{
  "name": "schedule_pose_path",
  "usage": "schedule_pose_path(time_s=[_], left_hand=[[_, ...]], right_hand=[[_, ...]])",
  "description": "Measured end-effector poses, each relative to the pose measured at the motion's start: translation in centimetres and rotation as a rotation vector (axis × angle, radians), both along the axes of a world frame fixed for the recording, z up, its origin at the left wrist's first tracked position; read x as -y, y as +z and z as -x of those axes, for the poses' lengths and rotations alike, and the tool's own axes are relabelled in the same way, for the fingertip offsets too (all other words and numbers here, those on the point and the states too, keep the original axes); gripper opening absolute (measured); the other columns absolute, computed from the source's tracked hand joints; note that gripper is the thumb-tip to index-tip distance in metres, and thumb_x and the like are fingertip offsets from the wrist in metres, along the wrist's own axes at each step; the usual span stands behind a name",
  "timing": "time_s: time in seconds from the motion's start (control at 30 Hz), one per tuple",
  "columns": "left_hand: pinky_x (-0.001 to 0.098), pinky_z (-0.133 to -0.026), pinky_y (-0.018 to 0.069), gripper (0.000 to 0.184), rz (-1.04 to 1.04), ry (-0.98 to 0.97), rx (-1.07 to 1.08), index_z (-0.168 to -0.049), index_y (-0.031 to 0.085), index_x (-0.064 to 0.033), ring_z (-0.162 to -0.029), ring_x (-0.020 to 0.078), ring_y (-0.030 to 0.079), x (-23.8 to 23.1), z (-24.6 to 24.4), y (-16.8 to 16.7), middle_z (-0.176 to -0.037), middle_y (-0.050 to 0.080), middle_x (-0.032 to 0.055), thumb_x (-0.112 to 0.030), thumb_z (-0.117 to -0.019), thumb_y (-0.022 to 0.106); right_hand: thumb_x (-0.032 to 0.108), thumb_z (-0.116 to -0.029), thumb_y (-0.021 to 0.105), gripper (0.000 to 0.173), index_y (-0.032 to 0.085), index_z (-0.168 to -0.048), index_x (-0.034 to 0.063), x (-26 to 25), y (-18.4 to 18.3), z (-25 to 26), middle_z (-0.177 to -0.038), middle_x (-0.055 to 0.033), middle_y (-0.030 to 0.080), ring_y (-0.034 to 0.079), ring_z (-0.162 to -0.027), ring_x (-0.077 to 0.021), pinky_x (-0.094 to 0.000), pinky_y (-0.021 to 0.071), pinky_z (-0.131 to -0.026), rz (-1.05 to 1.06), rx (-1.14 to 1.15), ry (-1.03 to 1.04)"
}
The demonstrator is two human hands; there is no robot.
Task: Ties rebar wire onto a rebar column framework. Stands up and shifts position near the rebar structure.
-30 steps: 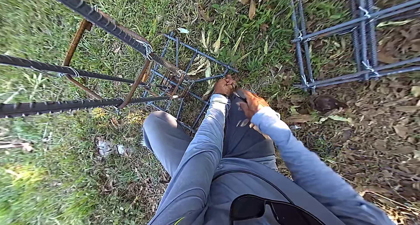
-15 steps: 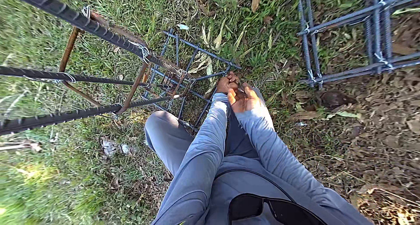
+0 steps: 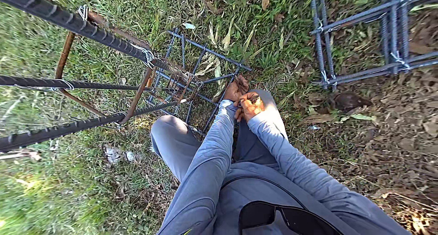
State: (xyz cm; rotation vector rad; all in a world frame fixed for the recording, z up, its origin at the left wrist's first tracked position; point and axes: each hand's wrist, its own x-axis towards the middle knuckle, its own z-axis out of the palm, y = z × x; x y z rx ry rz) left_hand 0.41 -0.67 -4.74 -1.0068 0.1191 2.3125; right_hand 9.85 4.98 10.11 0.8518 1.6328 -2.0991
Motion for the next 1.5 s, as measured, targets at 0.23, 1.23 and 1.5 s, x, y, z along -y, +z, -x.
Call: schedule_pose_path(time_s=[0.23, 1.23, 1.5], left_hand=[[0.0257, -0.061, 0.0566, 0.020, 0.309, -0.234, -0.022, -0.104, 0.059, -0.0107, -0.067, 0.0124, 0.064, 1.3, 0.0, 1.5, -0.081, 0.064, 0.0039, -0.027, -0.1069, 0.048], [0.0355, -0.064, 0.0625, 0.026, 0.894, -0.905, -0.208, -0.125, 0.052, 0.0009, -0.070, 0.0219, 0.071, 3.3, 3.3, 4.4, -0.090, 0.069, 0.0153, -0.014, -0.1046, 0.056], [0.0344, -0.065, 0.0625, 0.021, 0.779, -0.850, -0.186, -0.122, 0.053, 0.0018, -0.070, 0.0212, 0.070, 3.7, 3.4, 5.0, -0.089, 0.067, 0.0138, -0.013, -0.1073, 0.048]], right_hand=[[0.011, -0.1046, 0.052, 0.019, 0.051, -0.122, 0.0047, -0.5, -0.2, 0.6, -0.082, -0.0137, 0.069, 0.058, -0.043, -0.0212, -0.0364, 0.0541, -0.042, -0.251, 0.018, 0.306], [0.026, -0.1018, 0.061, 0.060, 0.037, -0.155, 0.0147, 0.1, -2.3, -1.2, -0.123, -0.0232, 0.068, 0.072, -0.093, -0.0376, -0.0579, 0.0593, -0.082, -0.574, -0.035, 0.670], [0.055, -0.1090, 0.022, 0.064, 0.042, -0.142, 0.0041, 1.6, -0.5, -2.9, -0.120, -0.0223, 0.066, 0.071, -0.098, -0.0347, -0.0494, 0.0597, -0.082, 0.743, 0.332, -0.425]])
